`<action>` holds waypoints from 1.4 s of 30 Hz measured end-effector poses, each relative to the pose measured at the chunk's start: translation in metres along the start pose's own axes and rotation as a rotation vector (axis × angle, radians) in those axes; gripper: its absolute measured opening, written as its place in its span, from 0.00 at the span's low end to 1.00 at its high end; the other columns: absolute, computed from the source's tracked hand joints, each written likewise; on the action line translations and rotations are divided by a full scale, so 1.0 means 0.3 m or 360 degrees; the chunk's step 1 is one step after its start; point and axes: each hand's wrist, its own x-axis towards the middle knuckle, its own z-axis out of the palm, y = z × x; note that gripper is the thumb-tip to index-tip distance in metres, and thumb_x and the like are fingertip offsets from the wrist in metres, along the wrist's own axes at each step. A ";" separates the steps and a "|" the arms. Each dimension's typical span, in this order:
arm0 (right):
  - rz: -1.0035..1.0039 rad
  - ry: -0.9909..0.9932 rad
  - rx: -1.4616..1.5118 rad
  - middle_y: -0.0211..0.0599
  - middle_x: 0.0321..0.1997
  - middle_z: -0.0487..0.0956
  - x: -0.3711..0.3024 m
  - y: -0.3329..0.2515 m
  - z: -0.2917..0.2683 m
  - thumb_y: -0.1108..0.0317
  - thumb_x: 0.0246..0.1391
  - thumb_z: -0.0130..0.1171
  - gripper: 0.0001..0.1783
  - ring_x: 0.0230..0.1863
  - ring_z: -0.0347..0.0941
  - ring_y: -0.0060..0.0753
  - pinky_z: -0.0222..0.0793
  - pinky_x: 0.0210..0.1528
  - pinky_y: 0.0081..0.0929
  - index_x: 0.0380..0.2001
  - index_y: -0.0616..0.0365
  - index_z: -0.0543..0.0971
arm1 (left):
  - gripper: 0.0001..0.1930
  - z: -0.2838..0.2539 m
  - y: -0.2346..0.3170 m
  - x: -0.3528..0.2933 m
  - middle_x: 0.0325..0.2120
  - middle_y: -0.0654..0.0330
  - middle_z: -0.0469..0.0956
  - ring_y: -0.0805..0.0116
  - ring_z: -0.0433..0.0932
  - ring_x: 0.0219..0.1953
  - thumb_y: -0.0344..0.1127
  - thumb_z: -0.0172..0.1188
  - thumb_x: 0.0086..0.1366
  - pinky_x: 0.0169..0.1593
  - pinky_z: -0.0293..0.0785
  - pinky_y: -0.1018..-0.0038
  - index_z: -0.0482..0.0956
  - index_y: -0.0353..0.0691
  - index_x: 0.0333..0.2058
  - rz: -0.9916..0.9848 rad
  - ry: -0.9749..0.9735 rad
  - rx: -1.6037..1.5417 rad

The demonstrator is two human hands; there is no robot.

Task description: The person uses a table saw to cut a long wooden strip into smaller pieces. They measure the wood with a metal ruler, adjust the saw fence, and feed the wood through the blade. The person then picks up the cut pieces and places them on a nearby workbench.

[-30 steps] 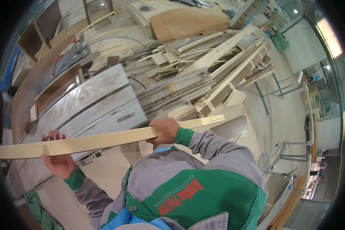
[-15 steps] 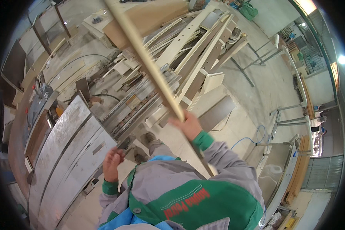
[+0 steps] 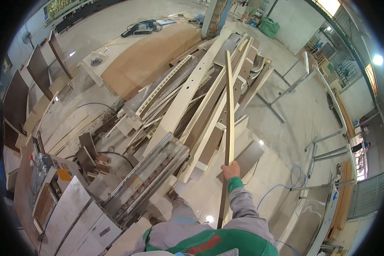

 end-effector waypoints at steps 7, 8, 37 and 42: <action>-0.0092 0.0176 -0.0363 0.64 0.44 0.83 0.775 -0.116 0.045 0.51 0.46 0.73 0.33 0.47 0.81 0.63 0.75 0.52 0.50 0.47 0.69 0.81 | 0.21 -0.006 -0.007 0.105 0.38 0.48 0.84 0.49 0.82 0.41 0.47 0.58 0.66 0.47 0.77 0.58 0.83 0.33 0.43 -0.0362 0.0029 0.0015; -0.0125 0.0272 -0.0361 0.69 0.49 0.81 0.925 -0.162 0.022 0.46 0.50 0.71 0.38 0.53 0.79 0.65 0.74 0.57 0.51 0.52 0.70 0.78 | 0.20 -0.010 -0.021 0.091 0.38 0.48 0.84 0.48 0.82 0.42 0.48 0.58 0.66 0.47 0.77 0.57 0.83 0.33 0.42 -0.0371 0.0048 0.0010; -0.0499 -0.1719 -0.1604 0.30 0.41 0.82 -0.300 -0.087 0.247 0.55 0.62 0.67 0.18 0.38 0.81 0.31 0.75 0.33 0.31 0.50 0.51 0.82 | 0.43 0.423 -0.353 0.350 0.66 0.57 0.72 0.60 0.71 0.61 0.73 0.33 0.73 0.65 0.68 0.56 0.57 0.48 0.74 -0.0729 0.0669 -0.4070; -0.0384 -0.1826 -0.1607 0.34 0.42 0.83 -0.245 -0.126 0.238 0.55 0.62 0.66 0.19 0.39 0.82 0.36 0.76 0.32 0.35 0.50 0.53 0.81 | 0.49 0.375 -0.403 0.471 0.71 0.52 0.63 0.52 0.60 0.72 0.77 0.29 0.71 0.70 0.60 0.52 0.45 0.44 0.77 -0.0337 0.0782 -0.4292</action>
